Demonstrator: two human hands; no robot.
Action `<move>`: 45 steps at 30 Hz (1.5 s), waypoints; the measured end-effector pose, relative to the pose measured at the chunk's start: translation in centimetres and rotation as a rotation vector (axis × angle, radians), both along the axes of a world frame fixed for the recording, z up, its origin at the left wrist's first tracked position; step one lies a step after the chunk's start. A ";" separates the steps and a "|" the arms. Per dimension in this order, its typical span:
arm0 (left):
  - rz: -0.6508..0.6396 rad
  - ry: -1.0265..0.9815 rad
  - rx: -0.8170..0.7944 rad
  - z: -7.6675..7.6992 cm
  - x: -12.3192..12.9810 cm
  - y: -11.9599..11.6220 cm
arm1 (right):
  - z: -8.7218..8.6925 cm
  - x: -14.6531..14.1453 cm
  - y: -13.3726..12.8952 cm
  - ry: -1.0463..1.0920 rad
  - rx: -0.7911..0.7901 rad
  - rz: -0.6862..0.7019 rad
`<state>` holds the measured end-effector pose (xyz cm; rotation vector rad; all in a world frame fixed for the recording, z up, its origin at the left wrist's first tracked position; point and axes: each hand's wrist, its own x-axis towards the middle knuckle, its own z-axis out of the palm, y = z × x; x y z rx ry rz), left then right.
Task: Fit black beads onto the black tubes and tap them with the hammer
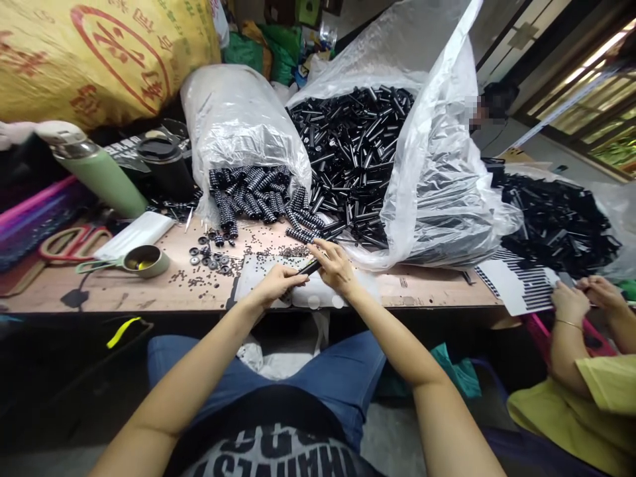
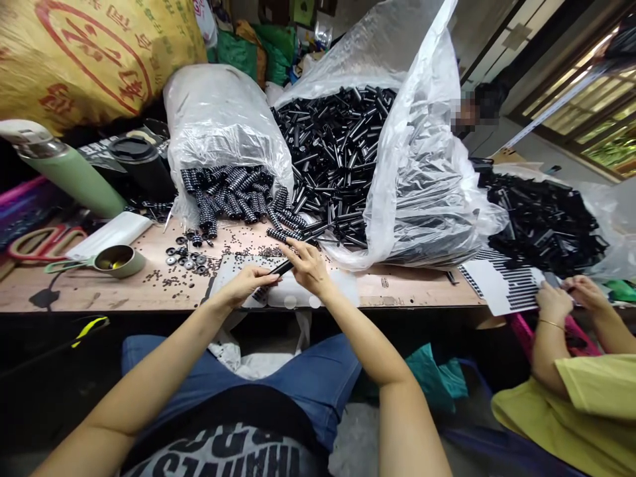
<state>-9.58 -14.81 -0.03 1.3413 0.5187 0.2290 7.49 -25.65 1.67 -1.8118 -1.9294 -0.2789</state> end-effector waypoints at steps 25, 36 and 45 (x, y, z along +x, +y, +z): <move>0.042 0.095 0.517 -2.1 0.1 -2.8 | -0.9 -3.0 -6.9 0.480 -0.135 -0.076; 0.254 -0.299 0.977 -1.3 -2.4 -4.3 | -0.6 -7.5 -4.4 1.745 -0.372 -0.152; 0.227 -0.190 0.722 -1.8 -2.8 -4.8 | -0.7 -7.9 -2.6 1.858 -0.170 -0.347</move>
